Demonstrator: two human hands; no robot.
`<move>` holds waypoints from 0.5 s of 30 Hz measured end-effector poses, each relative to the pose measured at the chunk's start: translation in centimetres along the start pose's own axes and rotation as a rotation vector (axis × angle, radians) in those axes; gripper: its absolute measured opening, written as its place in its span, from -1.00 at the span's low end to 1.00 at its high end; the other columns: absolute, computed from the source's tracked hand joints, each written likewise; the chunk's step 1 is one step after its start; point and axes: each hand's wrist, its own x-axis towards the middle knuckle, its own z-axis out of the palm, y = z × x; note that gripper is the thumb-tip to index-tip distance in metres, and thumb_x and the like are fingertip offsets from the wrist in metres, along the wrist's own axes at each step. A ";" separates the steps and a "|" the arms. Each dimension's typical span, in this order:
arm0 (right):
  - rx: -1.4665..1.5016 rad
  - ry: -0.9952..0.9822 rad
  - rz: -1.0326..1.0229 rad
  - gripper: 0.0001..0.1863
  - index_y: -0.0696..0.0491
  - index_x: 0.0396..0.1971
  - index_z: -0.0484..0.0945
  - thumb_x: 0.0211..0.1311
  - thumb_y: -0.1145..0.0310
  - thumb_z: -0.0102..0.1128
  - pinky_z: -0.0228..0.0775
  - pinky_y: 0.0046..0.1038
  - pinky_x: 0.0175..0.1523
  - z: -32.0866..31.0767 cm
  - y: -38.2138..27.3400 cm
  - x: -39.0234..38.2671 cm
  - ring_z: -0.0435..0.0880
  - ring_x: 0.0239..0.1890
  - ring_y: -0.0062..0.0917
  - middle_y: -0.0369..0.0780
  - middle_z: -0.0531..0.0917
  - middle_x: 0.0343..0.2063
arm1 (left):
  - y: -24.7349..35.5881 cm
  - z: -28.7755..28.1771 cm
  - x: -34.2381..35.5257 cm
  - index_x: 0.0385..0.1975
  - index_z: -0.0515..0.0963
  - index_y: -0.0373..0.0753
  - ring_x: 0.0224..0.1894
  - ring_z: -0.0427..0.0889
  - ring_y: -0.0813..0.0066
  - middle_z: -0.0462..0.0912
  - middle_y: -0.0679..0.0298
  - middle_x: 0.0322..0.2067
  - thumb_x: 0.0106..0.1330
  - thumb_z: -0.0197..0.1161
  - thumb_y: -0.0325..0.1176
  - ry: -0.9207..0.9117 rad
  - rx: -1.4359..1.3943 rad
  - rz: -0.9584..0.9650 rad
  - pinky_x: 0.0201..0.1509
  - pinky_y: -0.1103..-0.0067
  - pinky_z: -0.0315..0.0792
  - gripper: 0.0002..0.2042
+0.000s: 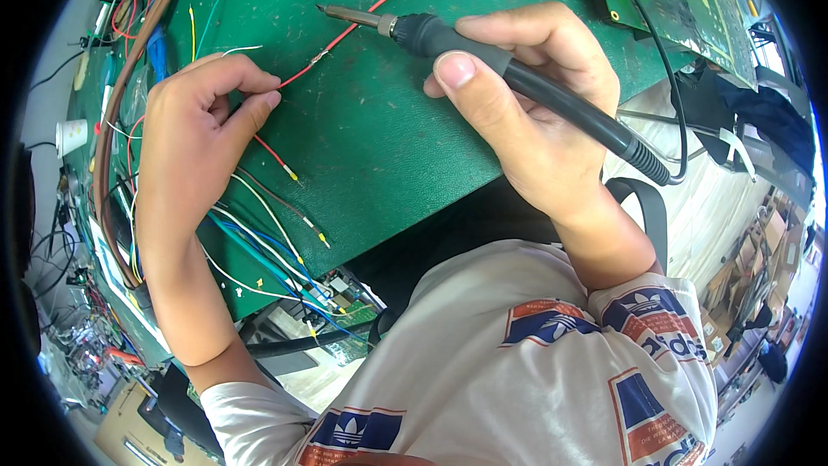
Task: The person is soldering two wires together by holding them with one hand and applying a soldering iron with the other.
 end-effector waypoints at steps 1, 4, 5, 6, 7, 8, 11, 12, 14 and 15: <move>0.029 0.010 0.003 -0.77 0.25 -0.10 0.47 0.30 0.57 0.27 0.57 -0.49 -0.17 0.1 0.1 0.1 0.73 -0.34 -0.48 -0.07 0.72 -0.37 | 0.0 0.0 0.0 -0.36 0.63 -0.38 -0.60 0.29 0.60 0.52 0.26 -0.55 0.13 0.35 -0.60 0.005 0.019 0.017 -0.51 0.60 0.16 -0.90; 0.081 0.012 0.021 -0.77 0.24 -0.12 0.50 0.27 0.59 0.31 0.56 -0.58 -0.21 0.0 0.2 0.3 0.72 -0.34 -0.57 -0.11 0.71 -0.36 | -0.4 0.4 -0.3 -0.35 0.63 -0.38 -0.51 0.49 0.46 0.57 0.20 -0.47 0.14 0.34 -0.62 0.060 0.094 0.119 -0.44 0.56 0.33 -0.90; 0.095 0.004 0.028 -0.77 0.24 -0.12 0.50 0.27 0.59 0.31 0.55 -0.59 -0.21 -0.1 0.2 0.4 0.72 -0.35 -0.57 -0.11 0.71 -0.36 | -0.5 0.7 -0.5 -0.33 0.64 -0.37 -0.47 0.54 0.42 0.58 0.18 -0.45 0.15 0.34 -0.62 0.074 0.115 0.129 -0.40 0.55 0.38 -0.89; 0.112 0.009 0.042 -0.78 0.24 -0.13 0.50 0.27 0.59 0.31 0.55 -0.59 -0.21 -0.1 0.2 0.4 0.72 -0.35 -0.57 -0.11 0.71 -0.35 | -0.7 1.1 -0.7 -0.32 0.64 -0.36 -0.43 0.59 0.37 0.59 0.17 -0.44 0.15 0.33 -0.62 0.089 0.137 0.140 -0.36 0.53 0.43 -0.89; 0.133 0.014 0.051 -0.78 0.24 -0.13 0.50 0.27 0.59 0.31 0.55 -0.59 -0.21 0.0 0.2 0.4 0.72 -0.35 -0.57 -0.11 0.71 -0.35 | -0.9 1.4 -0.9 -0.31 0.64 -0.35 -0.38 0.63 0.33 0.60 0.16 -0.42 0.16 0.33 -0.62 0.105 0.163 0.152 -0.32 0.51 0.48 -0.88; 0.154 0.019 0.061 -0.78 0.24 -0.13 0.49 0.27 0.59 0.31 0.55 -0.59 -0.21 0.1 0.2 0.4 0.72 -0.35 -0.57 -0.11 0.71 -0.35 | -1.0 1.5 -1.1 -0.28 0.65 -0.34 -0.37 0.64 0.33 0.60 0.17 -0.39 0.17 0.33 -0.62 0.109 0.188 0.153 -0.30 0.51 0.49 -0.86; 0.172 0.000 0.072 -0.79 0.24 -0.14 0.49 0.28 0.59 0.30 0.56 -0.59 -0.20 0.1 0.3 0.3 0.72 -0.34 -0.57 -0.10 0.71 -0.34 | -1.3 2.2 -1.7 -0.23 0.66 -0.29 -0.38 0.64 0.31 0.59 0.19 -0.31 0.16 0.33 -0.63 0.135 0.206 0.148 -0.29 0.47 0.52 -0.81; 0.154 0.004 0.085 -0.79 0.24 -0.14 0.49 0.28 0.59 0.30 0.56 -0.58 -0.20 0.1 0.1 0.3 0.72 -0.34 -0.57 -0.11 0.70 -0.35 | -1.6 2.5 -2.1 -0.22 0.67 -0.27 -0.43 0.61 0.29 0.58 0.20 -0.29 0.13 0.33 -0.63 0.158 0.177 0.139 -0.33 0.45 0.51 -0.78; 0.154 0.017 0.066 -0.79 0.24 -0.14 0.49 0.28 0.59 0.30 0.57 -0.59 -0.21 0.1 0.0 0.2 0.72 -0.33 -0.57 -0.11 0.70 -0.35 | -1.7 2.7 -2.2 -0.19 0.67 -0.27 -0.42 0.61 0.30 0.57 0.21 -0.26 0.15 0.31 -0.64 0.160 0.138 0.119 -0.33 0.46 0.51 -0.76; 0.154 0.024 0.057 -0.79 0.24 -0.14 0.49 0.28 0.59 0.30 0.57 -0.59 -0.21 0.1 0.0 0.2 0.72 -0.33 -0.57 -0.11 0.70 -0.35 | -1.6 2.5 -2.4 -0.17 0.68 -0.28 -0.37 0.64 0.34 0.58 0.20 -0.24 0.18 0.31 -0.65 0.138 0.131 0.104 -0.30 0.50 0.51 -0.77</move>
